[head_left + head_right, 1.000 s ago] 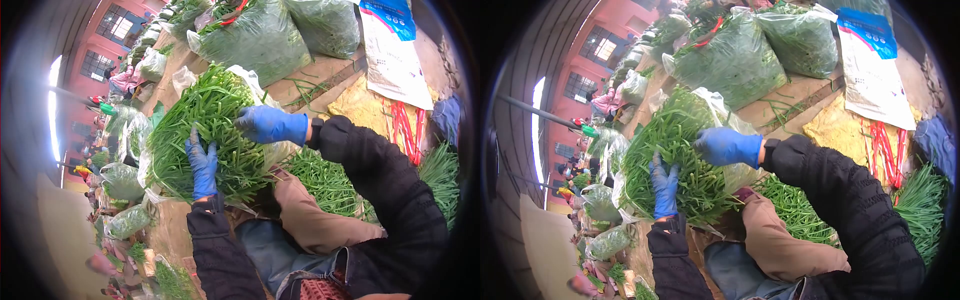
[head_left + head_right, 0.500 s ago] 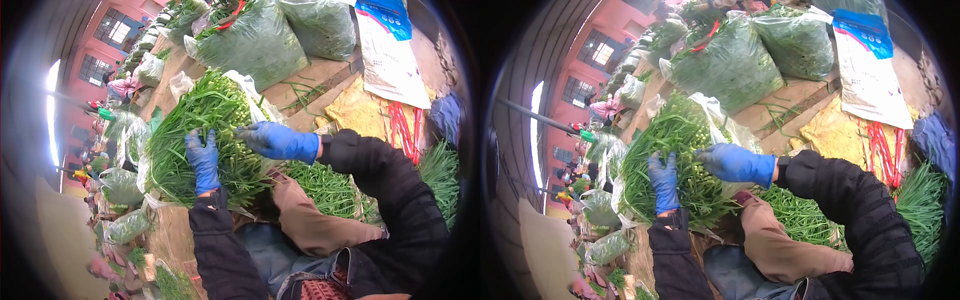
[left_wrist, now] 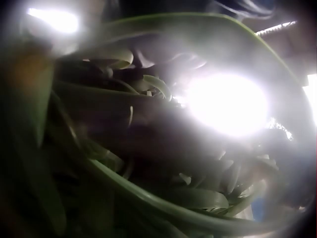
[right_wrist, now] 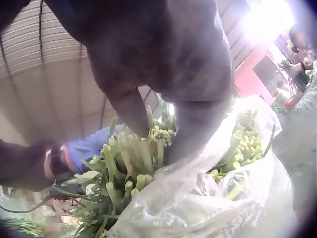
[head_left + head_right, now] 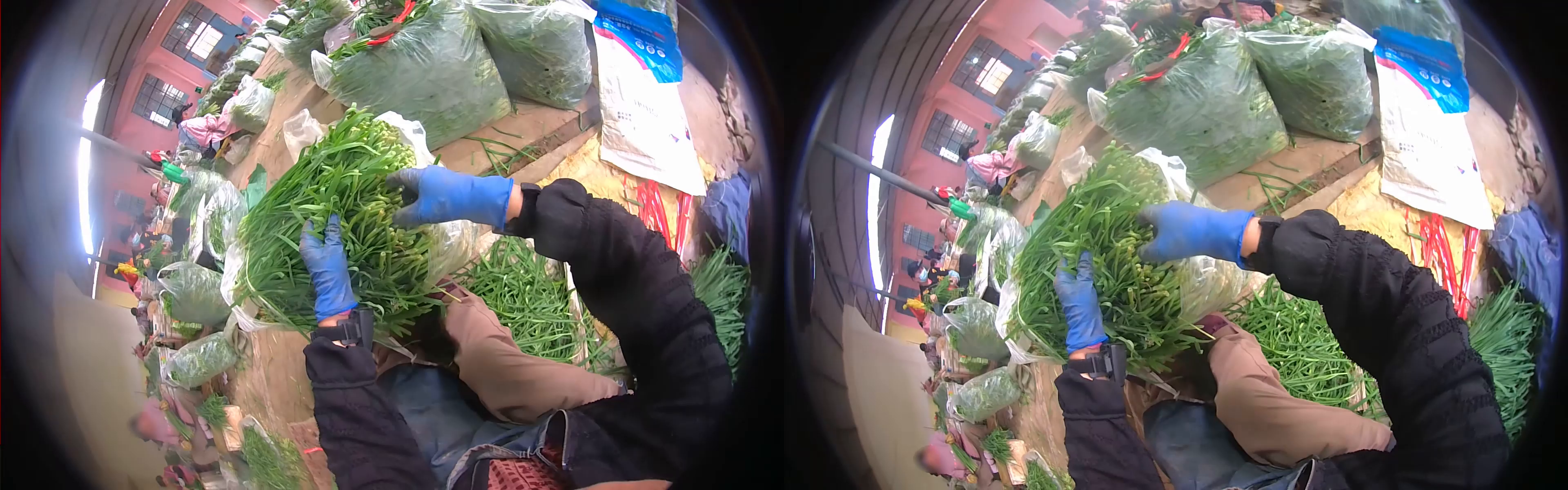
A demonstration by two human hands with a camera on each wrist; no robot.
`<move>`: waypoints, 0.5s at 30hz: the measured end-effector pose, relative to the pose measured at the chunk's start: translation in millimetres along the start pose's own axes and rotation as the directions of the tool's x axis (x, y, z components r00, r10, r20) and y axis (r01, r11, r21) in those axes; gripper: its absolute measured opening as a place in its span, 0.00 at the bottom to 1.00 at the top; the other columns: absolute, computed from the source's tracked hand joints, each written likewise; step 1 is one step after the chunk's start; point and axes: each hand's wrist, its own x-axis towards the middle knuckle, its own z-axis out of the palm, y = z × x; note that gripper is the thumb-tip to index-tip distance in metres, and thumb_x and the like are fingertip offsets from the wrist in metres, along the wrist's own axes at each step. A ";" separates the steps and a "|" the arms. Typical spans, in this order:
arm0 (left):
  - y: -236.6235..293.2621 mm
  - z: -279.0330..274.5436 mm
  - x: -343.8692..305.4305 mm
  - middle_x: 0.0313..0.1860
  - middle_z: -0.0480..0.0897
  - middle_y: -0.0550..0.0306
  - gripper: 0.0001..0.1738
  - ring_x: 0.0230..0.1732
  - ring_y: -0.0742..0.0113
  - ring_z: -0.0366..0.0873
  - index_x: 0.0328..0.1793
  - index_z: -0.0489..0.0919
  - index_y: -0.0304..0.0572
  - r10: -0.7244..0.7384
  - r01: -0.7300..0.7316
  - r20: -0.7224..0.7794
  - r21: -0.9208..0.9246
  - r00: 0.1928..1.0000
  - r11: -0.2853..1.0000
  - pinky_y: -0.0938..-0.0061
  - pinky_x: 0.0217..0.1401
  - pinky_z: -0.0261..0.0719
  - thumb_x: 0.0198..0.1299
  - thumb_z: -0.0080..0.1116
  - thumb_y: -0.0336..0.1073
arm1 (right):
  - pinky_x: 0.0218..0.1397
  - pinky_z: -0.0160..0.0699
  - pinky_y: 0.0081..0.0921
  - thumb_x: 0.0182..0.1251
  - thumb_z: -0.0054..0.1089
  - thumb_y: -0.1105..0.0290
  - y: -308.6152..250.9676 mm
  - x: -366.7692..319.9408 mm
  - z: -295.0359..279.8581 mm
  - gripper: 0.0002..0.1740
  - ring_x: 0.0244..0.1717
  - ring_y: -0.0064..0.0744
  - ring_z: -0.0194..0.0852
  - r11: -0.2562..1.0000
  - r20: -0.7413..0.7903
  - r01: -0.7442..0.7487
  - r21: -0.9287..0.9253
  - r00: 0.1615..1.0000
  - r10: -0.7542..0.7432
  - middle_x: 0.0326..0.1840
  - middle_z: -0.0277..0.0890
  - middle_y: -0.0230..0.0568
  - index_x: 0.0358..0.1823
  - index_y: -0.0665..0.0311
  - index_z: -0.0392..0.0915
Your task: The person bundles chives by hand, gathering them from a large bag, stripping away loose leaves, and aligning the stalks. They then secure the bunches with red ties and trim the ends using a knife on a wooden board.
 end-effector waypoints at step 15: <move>3.2 -6.0 -8.9 0.47 0.80 0.62 0.16 0.42 0.76 0.75 0.53 0.78 0.38 -0.094 0.104 0.055 -0.214 0.994 0.971 0.80 0.47 0.73 0.60 0.63 0.33 | 0.52 0.75 0.33 0.55 0.65 0.55 -16.6 8.1 17.7 0.38 0.48 0.42 0.78 0.947 -0.120 -0.015 -0.321 0.993 -0.025 0.45 0.77 0.57 0.60 0.75 0.65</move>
